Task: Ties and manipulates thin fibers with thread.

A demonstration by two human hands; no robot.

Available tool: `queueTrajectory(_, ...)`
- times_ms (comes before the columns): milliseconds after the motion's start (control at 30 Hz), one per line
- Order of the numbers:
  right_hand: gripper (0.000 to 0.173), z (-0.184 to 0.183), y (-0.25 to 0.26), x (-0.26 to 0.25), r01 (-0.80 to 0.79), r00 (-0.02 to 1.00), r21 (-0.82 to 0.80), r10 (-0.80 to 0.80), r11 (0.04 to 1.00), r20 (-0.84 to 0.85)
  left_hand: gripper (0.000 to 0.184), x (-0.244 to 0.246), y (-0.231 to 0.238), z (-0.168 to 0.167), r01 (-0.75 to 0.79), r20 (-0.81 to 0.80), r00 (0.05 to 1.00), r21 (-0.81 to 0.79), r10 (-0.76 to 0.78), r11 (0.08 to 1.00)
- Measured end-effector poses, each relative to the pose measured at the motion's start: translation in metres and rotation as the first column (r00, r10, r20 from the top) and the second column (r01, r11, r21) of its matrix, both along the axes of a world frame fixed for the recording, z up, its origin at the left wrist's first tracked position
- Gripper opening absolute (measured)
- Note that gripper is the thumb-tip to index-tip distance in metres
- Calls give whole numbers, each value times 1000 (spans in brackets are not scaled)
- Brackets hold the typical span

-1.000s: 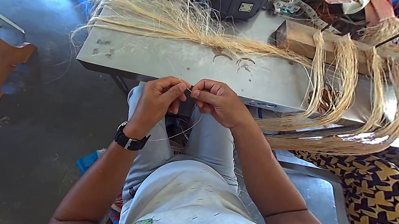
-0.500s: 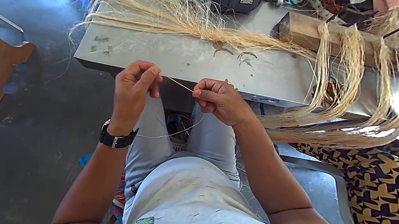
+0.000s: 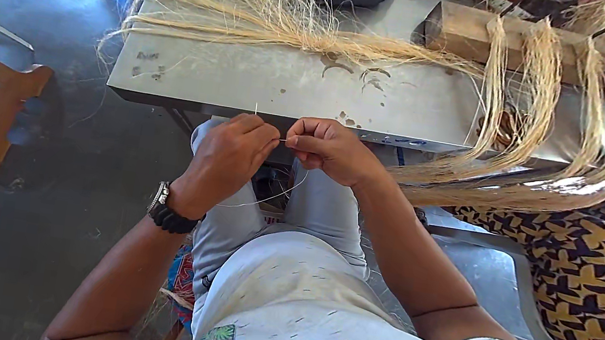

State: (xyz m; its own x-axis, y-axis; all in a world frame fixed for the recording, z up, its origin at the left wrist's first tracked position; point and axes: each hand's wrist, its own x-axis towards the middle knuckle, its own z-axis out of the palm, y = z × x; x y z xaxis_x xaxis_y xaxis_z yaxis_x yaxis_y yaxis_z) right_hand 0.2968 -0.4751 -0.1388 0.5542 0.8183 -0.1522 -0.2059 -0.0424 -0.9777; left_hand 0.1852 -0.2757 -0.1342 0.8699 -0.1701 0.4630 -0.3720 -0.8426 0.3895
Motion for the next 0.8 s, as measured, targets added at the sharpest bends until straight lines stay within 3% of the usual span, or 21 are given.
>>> queueTrajectory(800,16,-9,1,-7,26,985,47,-17,999,-171,18,1,8,-5,-112,81,990,-30,114,993)
